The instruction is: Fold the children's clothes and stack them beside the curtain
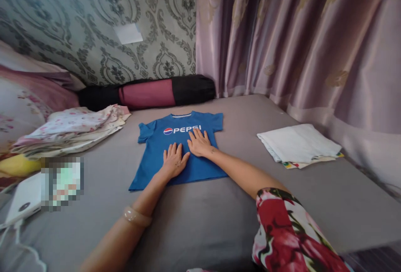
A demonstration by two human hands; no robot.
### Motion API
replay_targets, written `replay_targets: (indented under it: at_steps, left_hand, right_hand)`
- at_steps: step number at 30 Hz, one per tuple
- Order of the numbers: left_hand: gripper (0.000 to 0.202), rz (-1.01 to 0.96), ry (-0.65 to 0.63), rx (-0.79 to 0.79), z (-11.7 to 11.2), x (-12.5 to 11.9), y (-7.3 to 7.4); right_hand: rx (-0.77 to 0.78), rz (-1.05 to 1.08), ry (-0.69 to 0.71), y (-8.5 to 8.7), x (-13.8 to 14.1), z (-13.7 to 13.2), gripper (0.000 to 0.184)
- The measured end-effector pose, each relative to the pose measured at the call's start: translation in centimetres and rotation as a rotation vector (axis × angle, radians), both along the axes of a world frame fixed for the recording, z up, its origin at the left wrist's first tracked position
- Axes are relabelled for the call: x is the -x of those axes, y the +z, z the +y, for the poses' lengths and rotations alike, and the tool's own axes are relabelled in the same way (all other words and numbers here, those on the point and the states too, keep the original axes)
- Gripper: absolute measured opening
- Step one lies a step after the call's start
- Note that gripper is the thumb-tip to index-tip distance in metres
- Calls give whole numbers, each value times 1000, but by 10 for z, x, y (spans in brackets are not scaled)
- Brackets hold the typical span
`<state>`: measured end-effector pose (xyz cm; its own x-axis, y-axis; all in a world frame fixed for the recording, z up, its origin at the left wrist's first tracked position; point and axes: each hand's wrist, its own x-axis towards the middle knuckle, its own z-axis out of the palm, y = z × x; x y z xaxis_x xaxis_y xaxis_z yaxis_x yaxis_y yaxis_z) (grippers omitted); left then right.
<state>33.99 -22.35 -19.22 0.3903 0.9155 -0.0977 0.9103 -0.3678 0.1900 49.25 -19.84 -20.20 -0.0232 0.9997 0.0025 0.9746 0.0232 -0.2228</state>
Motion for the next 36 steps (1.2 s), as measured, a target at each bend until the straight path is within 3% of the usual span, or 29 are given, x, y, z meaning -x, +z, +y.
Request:
replay_targets:
  at_steps: [7, 14, 20, 23, 30, 36]
  left_hand:
    - [84, 5, 29, -147, -9, -10, -9]
    - [80, -2, 23, -270, -10, -10, -18]
    - [79, -20, 22, -269, -11, -11, -20]
    - [79, -34, 23, -255, -11, -10, -17]
    - [73, -95, 17, -220, -4, -3, -7]
    - [82, -112, 35, -231, -2, -1, -13]
  right_hand:
    - [6, 10, -128, -3, -5, 74, 61]
    - [7, 11, -237, -3, -12, 123, 66]
    - [-87, -43, -272, -8, -18, 141, 63]
    - [-121, -51, -261, -3, -22, 143, 57]
    - [-27, -16, -273, 23, -45, 160, 38]
    - [-6, -27, -301, 21, -50, 180, 31]
